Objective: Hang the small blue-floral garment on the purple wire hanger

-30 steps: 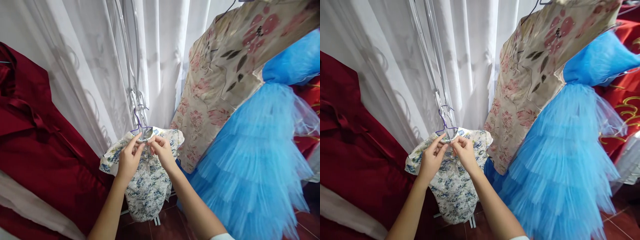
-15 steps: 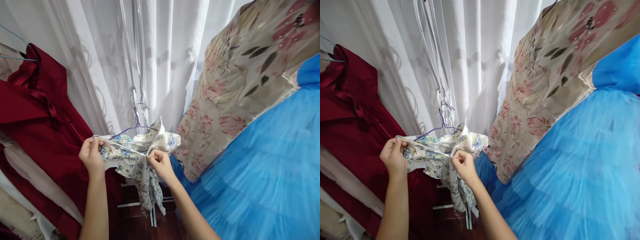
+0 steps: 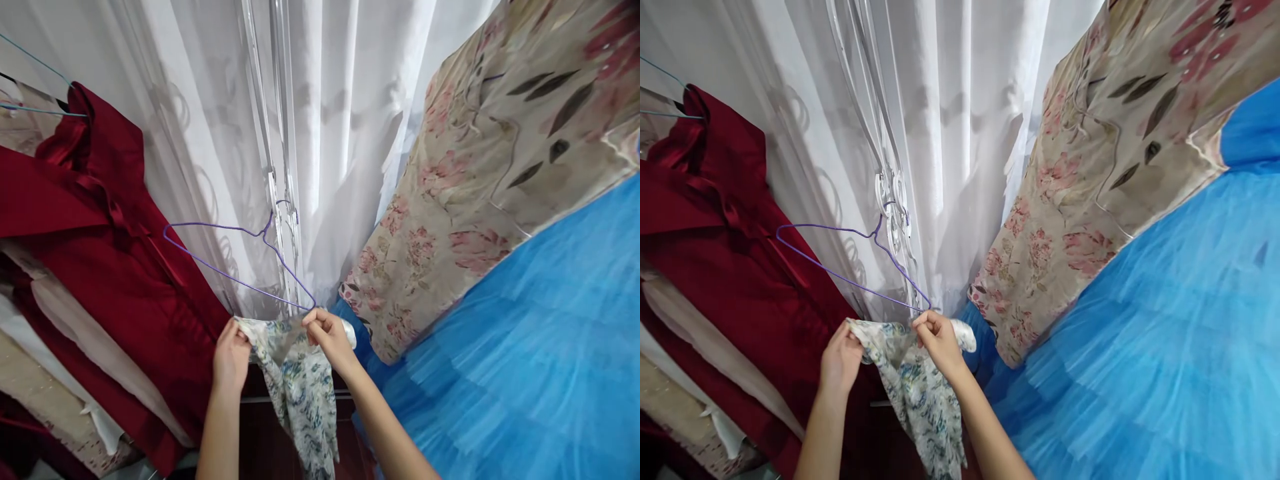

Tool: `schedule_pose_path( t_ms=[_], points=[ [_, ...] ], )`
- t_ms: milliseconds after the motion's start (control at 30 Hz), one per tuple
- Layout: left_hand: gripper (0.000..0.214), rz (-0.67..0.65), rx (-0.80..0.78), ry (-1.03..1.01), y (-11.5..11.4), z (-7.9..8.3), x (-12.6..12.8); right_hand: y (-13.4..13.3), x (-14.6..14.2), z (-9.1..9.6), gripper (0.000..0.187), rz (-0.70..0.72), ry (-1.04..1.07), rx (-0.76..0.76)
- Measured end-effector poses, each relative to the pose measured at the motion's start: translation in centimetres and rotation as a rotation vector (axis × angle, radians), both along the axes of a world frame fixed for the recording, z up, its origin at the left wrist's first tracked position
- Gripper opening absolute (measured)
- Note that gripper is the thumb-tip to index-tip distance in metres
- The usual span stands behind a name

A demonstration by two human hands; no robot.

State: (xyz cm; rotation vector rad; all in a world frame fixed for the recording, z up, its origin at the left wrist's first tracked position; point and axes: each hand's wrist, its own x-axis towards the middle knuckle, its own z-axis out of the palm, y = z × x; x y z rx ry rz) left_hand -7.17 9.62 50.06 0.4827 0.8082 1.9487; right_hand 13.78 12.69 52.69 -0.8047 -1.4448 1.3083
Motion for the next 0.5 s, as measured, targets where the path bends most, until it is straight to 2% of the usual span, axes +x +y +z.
schedule_pose_path(
  t_ms=[67, 133, 200, 267, 367, 433, 500],
  points=[
    [0.017, -0.179, -0.026, 0.155, -1.0, 0.0, 3.1, -0.9, 0.4, -0.5, 0.011, 0.102, -0.082, 0.028],
    [0.017, -0.324, -0.008, 0.463, -1.8, 0.6, 5.8, -2.1, 0.5, -1.2, 0.029, 0.200, -0.142, 0.047],
    [0.020, -0.401, 0.034, 0.802, -2.2, 1.7, 7.4, -3.1, 0.2, -1.9, 0.032, 0.192, -0.128, 0.042],
    [0.020, -0.396, 0.072, 1.045, -2.4, 2.8, 7.9, -3.6, -0.1, -2.5, 0.023, 0.106, -0.071, 0.024],
    [0.017, -0.367, 0.116, 1.146, -2.2, 3.9, 7.3, -3.7, -0.3, -2.8, 0.024, 0.067, -0.020, -0.010],
    [0.026, -0.466, 0.100, 1.110, -2.2, 3.5, 6.7, -3.7, 0.2, -2.4, 0.027, 0.087, -0.030, -0.044],
    [0.043, -0.640, 0.017, 1.093, -2.4, 2.0, 6.0, -3.8, 1.3, -1.7, 0.029, 0.090, -0.056, -0.064]
  ],
)
